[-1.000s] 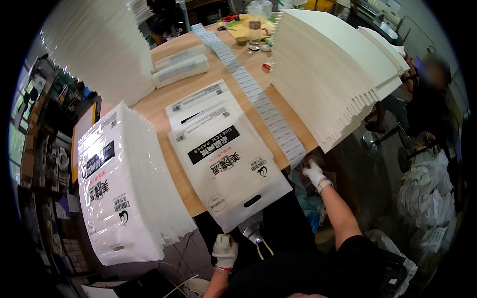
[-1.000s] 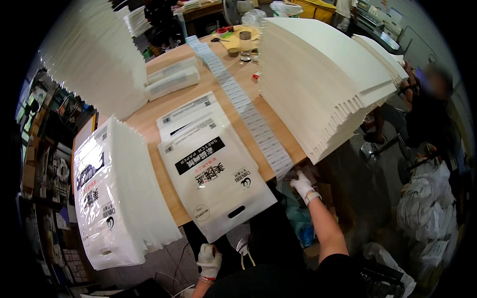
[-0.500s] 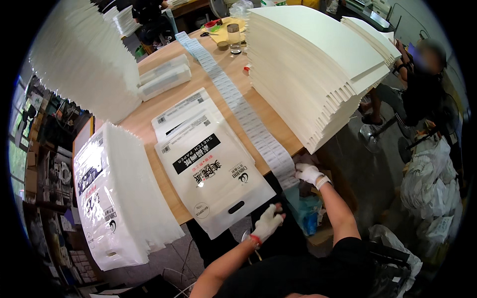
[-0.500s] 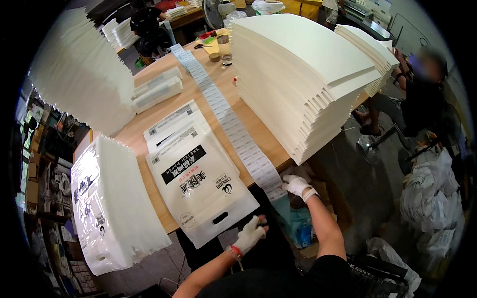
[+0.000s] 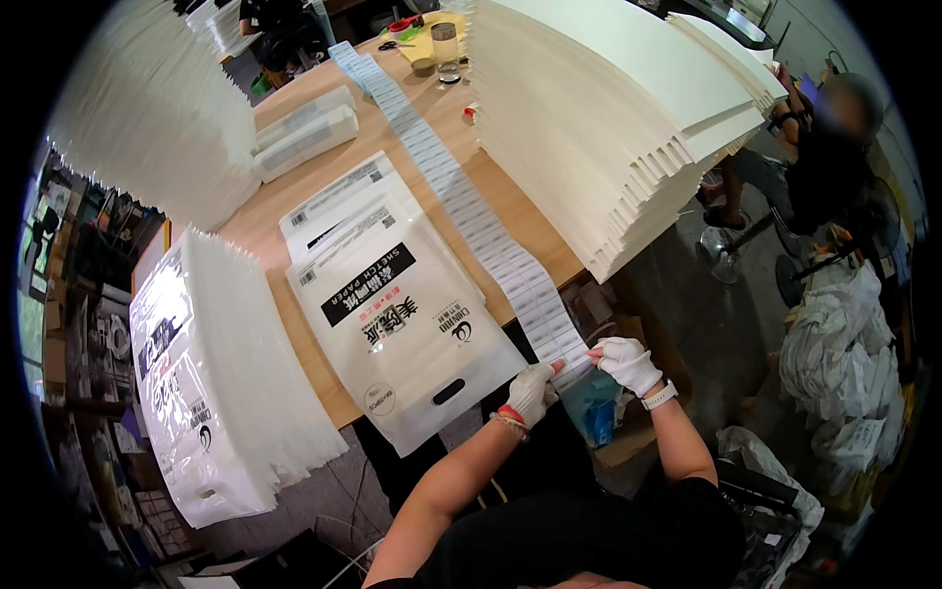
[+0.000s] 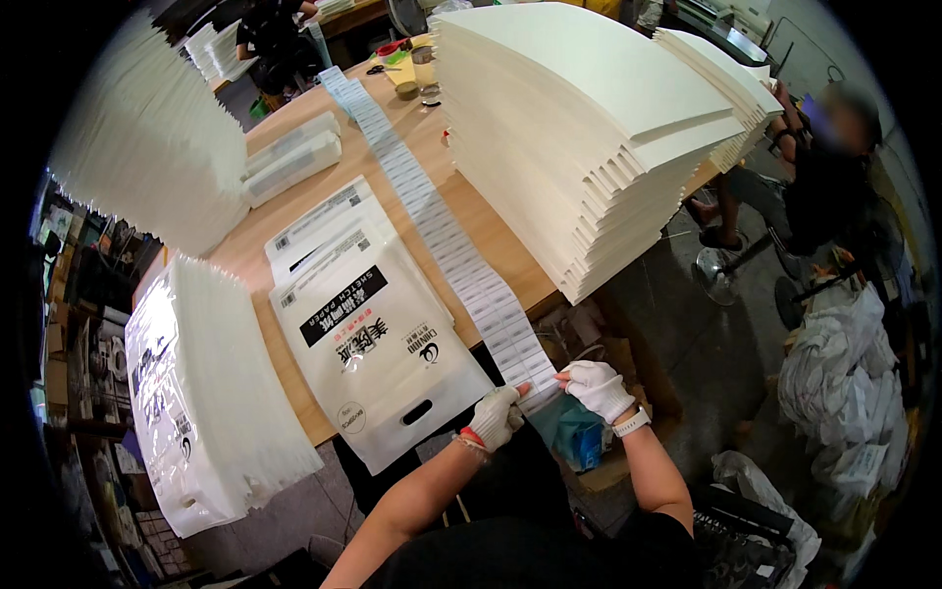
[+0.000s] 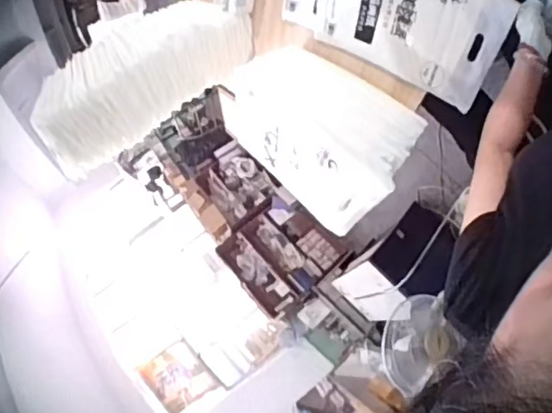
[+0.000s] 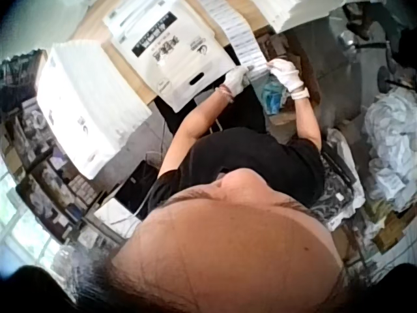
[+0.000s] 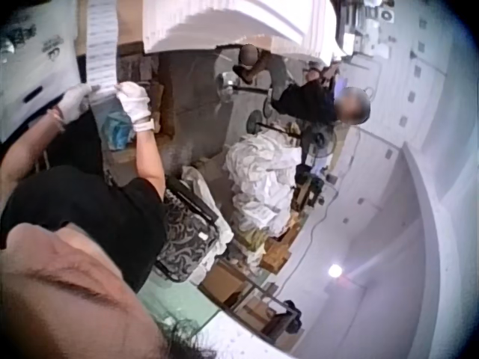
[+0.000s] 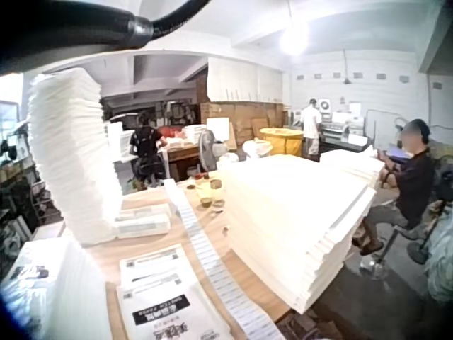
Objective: The person repeatedly picks stacks of white paper from a table and places them into white plastic bags labeled 'Sketch Paper'. The person then seals the bags and stacks them on the table. The task is performed continuously throughout the clip.
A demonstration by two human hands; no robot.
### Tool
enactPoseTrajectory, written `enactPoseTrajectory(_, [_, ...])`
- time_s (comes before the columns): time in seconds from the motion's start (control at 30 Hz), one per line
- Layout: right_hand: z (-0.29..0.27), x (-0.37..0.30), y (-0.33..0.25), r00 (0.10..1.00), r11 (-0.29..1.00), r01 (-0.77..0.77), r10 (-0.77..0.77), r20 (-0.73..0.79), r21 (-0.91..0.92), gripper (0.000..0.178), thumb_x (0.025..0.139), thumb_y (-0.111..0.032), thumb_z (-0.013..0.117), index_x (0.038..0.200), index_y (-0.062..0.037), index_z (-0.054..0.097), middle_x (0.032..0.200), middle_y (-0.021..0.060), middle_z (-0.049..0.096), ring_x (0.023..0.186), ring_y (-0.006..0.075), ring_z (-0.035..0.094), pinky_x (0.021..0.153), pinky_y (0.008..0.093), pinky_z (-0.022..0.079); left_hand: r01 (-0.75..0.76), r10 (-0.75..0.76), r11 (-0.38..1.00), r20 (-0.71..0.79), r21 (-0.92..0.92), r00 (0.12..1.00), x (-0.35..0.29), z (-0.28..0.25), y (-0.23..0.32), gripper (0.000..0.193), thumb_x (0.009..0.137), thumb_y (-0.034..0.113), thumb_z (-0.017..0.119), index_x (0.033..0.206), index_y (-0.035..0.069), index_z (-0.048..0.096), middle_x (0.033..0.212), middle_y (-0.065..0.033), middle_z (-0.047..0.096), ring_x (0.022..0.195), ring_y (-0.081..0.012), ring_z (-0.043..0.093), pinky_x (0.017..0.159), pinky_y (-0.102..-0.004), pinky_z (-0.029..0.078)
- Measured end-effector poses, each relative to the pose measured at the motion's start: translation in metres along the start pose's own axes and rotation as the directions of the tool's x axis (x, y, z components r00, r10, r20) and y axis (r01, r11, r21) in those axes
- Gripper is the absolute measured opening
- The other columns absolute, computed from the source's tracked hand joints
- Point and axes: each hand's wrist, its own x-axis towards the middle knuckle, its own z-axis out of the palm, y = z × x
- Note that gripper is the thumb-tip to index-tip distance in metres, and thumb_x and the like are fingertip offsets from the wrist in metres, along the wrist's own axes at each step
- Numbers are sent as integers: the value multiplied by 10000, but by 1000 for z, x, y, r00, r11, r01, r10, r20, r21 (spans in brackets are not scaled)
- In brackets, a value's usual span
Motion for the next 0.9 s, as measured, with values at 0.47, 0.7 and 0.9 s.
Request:
enactPoseTrajectory(0.47, [36,72,-105,984,961,78,-32,-174,265,142,704,92,545,789,-7,600,858,100,610,811,193,593,710,290,471,-358,295,774,204,522,934,-41,-23,-5,468,815,363,592,1090,-3,497,867,-89,588,709,-174,557,672,-316,459])
enactPoseTrajectory(0.7, [208,283,-165,983,960,95,-132,126,262,161,813,-187,538,861,-69,637,748,98,630,689,184,593,623,293,451,-637,848,238,162,734,504,-137,-132,-4,200,806,103,591,977,4,561,811,-130,556,718,-251,580,649,-331,463])
enactPoseTrajectory(0.9, [307,366,-199,991,1000,10,-12,135,13,181,791,-259,525,831,-136,652,781,142,623,761,307,593,676,385,458,-408,919,388,-311,827,243,-173,-212,-30,192,762,90,641,926,16,574,824,-118,553,714,-256,590,625,-322,476])
